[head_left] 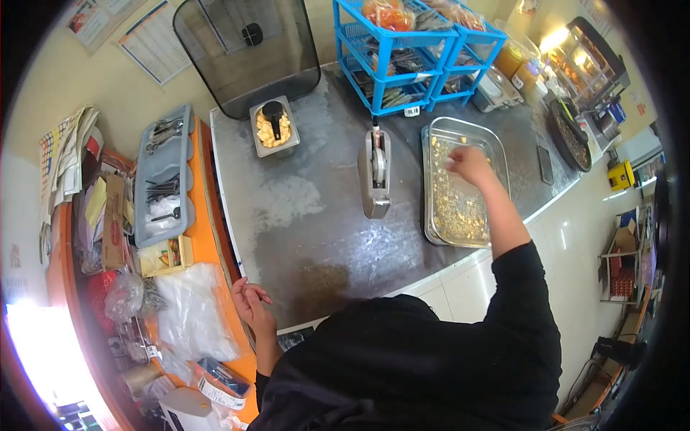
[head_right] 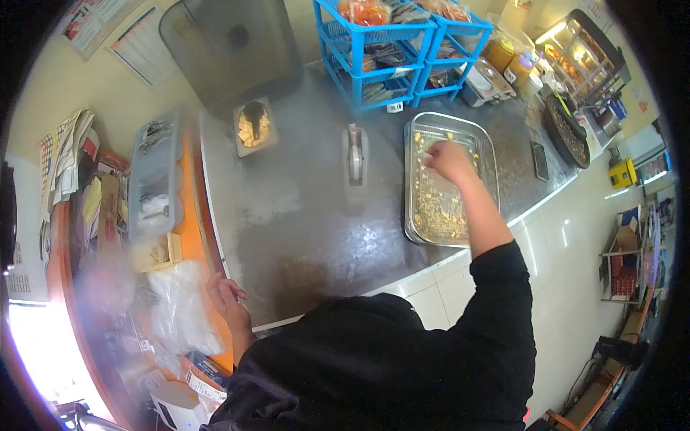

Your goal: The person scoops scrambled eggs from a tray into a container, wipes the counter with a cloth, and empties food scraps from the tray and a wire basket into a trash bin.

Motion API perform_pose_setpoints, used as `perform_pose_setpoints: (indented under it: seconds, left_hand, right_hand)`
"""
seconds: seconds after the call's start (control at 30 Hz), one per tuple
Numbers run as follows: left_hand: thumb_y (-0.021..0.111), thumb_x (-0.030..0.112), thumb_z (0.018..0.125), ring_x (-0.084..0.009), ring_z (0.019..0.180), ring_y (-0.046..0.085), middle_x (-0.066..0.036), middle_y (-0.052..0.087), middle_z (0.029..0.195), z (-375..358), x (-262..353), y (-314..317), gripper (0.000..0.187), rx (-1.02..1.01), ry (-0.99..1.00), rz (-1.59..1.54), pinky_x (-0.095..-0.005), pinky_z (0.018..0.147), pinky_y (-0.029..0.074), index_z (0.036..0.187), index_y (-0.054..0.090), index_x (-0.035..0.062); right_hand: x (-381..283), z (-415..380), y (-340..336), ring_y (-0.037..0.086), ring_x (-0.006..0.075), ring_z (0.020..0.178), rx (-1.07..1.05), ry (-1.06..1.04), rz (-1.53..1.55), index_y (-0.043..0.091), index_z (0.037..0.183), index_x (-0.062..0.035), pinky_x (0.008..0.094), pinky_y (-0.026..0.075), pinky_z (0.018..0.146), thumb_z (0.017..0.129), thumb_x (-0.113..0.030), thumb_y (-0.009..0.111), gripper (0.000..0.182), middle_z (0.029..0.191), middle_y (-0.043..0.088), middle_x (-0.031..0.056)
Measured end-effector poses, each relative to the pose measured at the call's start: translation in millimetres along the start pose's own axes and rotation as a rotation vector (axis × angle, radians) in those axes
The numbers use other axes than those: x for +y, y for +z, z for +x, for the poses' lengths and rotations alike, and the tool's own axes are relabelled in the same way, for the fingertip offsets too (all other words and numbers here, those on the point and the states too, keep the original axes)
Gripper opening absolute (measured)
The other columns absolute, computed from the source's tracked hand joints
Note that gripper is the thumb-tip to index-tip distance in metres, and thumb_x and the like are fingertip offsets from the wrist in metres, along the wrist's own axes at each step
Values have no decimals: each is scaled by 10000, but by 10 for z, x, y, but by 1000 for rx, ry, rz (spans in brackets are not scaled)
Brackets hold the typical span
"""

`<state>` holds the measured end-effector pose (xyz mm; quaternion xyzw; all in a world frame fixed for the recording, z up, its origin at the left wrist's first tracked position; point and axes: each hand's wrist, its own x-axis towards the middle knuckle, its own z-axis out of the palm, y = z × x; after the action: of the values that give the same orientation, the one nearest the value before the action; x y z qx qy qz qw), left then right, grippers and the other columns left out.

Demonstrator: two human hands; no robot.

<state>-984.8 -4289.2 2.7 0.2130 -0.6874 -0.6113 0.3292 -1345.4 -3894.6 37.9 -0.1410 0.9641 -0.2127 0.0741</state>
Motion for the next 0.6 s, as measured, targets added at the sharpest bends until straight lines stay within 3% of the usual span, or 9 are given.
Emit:
perform_pose_setpoints:
  seconds: [0.07, 0.13, 0.23, 0.3, 0.37, 0.43, 0.5, 0.57, 0.6]
  left_hand:
    - [411, 186, 977, -75, 587, 445, -38, 491, 741, 9, -89, -13, 234, 27, -29, -51, -190, 519, 386, 1154, 448, 38]
    - [417, 177, 972, -72, 589, 446, -39, 493, 741, 30, -142, -45, 226, 10, -33, -70, -189, 514, 382, 1148, 449, 38]
    - [428, 167, 966, -69, 587, 445, -38, 494, 737, 89, -235, -78, 219, 57, -47, -90, -189, 505, 376, 1143, 448, 40]
    - [434, 163, 962, -67, 580, 441, -36, 495, 732, 148, -298, -130, 218, 84, -51, -96, -189, 501, 374, 1143, 448, 42]
    - [438, 159, 960, -65, 570, 437, -33, 495, 726, 211, -360, -172, 217, 104, -45, -103, -189, 500, 373, 1143, 448, 43]
    - [444, 163, 959, -66, 562, 433, -31, 495, 722, 268, -404, -192, 217, 137, -53, -97, -188, 500, 368, 1140, 449, 45]
    - [449, 167, 958, -67, 556, 431, -30, 495, 716, 318, -424, -241, 216, 164, -71, -83, -187, 500, 362, 1137, 452, 45]
    - [454, 172, 958, -67, 551, 431, -30, 495, 709, 303, -431, -295, 216, 194, -108, -67, -186, 499, 355, 1132, 455, 45]
    - [456, 180, 958, -67, 549, 431, -30, 493, 705, 270, -455, -328, 220, 233, -123, -57, -186, 498, 351, 1132, 454, 45]
  right_hand:
    - [228, 87, -34, 654, 268, 745, -54, -2, -228, 682, 931, -43, 384, 486, 678, 710, -312, 719, 350, 798, 672, 147]
    - [45, 244, -137, 650, 303, 782, -134, 13, -527, 671, 932, -58, 414, 481, 688, 725, -295, 710, 317, 812, 664, 159]
    - [-1229, 626, -668, 623, 335, 904, 81, -25, -354, 668, 933, -78, 444, 484, 764, 790, -262, 624, 237, 910, 652, 184]
    - [-2031, 881, -787, 616, 351, 878, 254, -337, -325, 651, 937, -78, 466, 479, 758, 819, -155, 543, 178, 874, 645, 186]
    - [-2740, 1336, -738, 609, 354, 904, 331, -526, -264, 629, 1003, -85, 457, 476, 780, 813, -108, 519, 220, 964, 641, 181]
    - [-3255, 2121, -506, 598, 329, 917, 495, -844, -241, 611, 1057, -76, 433, 478, 771, 815, -84, 513, 261, 1031, 636, 147]
    - [-3834, 2657, -359, 570, 317, 991, 596, -871, -450, 542, 1188, -82, 423, 476, 799, 796, -70, 513, 394, 1174, 576, 117]
    - [-4233, 3154, -195, 561, 303, 1002, 828, -861, -636, 462, 1278, -104, 428, 474, 804, 795, -68, 519, 488, 1205, 534, 98]
    - [-4419, 3384, -164, 569, 278, 994, 1068, -879, -671, 511, 1228, -106, 416, 474, 811, 794, -103, 530, 434, 1193, 556, 77]
